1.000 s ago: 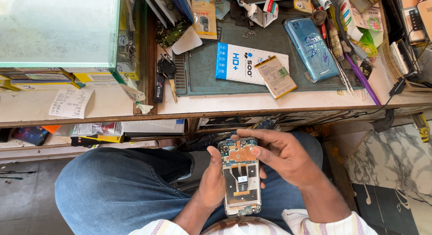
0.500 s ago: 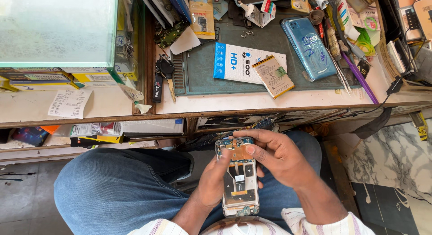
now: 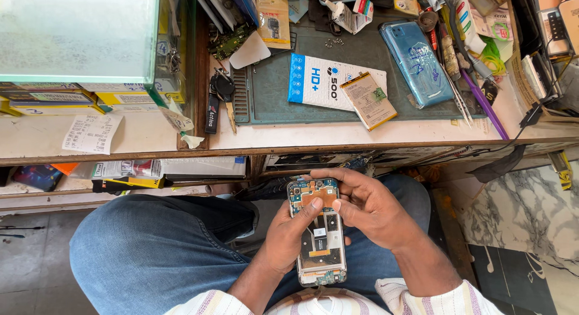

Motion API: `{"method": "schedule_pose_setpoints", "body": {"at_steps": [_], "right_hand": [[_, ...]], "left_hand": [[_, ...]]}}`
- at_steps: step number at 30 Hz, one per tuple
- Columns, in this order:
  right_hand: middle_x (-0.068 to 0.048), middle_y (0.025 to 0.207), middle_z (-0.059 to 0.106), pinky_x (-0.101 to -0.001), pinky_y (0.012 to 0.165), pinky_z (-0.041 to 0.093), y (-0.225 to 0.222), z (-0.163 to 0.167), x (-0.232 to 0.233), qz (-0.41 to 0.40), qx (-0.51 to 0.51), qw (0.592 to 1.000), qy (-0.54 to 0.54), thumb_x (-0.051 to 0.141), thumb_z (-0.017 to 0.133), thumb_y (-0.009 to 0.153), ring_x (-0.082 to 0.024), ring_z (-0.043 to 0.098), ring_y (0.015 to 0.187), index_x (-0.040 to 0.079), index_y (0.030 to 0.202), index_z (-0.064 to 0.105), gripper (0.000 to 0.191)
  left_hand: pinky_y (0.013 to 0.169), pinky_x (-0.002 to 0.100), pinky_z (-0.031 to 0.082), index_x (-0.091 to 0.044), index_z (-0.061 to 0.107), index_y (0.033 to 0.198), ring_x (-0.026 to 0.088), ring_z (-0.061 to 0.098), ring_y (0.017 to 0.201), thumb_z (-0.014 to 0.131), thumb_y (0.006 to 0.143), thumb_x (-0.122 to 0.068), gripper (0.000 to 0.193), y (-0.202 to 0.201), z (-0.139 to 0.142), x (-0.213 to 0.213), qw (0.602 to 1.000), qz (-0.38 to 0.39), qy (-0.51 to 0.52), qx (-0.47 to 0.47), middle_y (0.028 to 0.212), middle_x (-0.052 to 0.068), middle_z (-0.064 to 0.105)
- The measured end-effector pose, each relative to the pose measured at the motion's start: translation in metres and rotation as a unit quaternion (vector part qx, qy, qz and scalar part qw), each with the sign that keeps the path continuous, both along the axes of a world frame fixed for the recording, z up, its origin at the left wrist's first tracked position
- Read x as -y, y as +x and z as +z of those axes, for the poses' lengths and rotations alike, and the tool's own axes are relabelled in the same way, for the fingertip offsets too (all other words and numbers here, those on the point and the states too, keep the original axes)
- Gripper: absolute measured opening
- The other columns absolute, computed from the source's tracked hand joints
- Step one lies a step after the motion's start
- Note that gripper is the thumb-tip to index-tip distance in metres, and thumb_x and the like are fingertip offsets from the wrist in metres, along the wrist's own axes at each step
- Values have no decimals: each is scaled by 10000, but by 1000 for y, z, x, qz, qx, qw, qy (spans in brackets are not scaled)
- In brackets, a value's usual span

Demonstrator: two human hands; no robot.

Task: The person applies adhesive to the edges of a disassembled smartphone, then installs a new screen assembly and a battery into the chassis. The person works at a cluttered workbench with various tools and parts visible.

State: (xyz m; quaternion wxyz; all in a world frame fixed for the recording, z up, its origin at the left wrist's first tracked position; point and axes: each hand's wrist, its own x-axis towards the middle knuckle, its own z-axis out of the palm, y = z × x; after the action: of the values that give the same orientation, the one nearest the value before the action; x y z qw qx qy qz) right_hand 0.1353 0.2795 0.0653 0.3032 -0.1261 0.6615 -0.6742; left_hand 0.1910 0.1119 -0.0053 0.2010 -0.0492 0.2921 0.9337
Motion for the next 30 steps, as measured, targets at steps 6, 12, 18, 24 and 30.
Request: {"method": "schedule_pose_setpoints", "body": {"at_steps": [6, 12, 18, 24, 30], "right_hand": [[-60, 1098, 732, -177, 598, 422, -3, 1, -7, -6, 84, 996, -24, 101, 581, 942, -28, 533, 735, 37, 1530, 495, 598], [-31, 1044, 703, -182, 597, 423, -3, -9, -8, -29, 86, 995, -29, 96, 575, 953, -30, 513, 732, 40, 1535, 506, 589], [-64, 1025, 720, -175, 595, 453, -2, -12, -2, -36, 39, 998, 37, 58, 584, 942, -25, 556, 726, 33, 1478, 546, 538], [-58, 1023, 725, -141, 538, 423, -3, -11, -3, -61, 75, 995, 24, 73, 577, 922, -5, 551, 694, 2, 1457, 560, 540], [-132, 1006, 717, -168, 584, 498, 1, -1, -11, -55, 93, 993, -38, 148, 595, 963, -47, 626, 723, -42, 1494, 524, 569]], "left_hand": [[679, 400, 676, 36, 566, 1314, 268, 773, 787, 554, 1026, -346, 479, -1, 4, 0, 1000, -15, 8, -13, 960, 204, 731], [652, 392, 676, 51, 588, 1274, 259, 779, 759, 568, 1013, -381, 504, -3, 4, -1, 999, -19, -19, 22, 941, 204, 741], [602, 403, 663, 37, 550, 1235, 291, 773, 720, 591, 999, -376, 478, -2, 5, -3, 992, -15, -50, 115, 889, 179, 729], [608, 409, 674, 37, 562, 1274, 306, 773, 720, 562, 1009, -336, 457, -2, 16, 0, 992, -32, 31, 118, 902, 182, 738], [642, 419, 665, 17, 563, 1331, 331, 774, 785, 470, 1064, -349, 463, -2, 29, -1, 986, -70, 90, 121, 976, 251, 760]]}}
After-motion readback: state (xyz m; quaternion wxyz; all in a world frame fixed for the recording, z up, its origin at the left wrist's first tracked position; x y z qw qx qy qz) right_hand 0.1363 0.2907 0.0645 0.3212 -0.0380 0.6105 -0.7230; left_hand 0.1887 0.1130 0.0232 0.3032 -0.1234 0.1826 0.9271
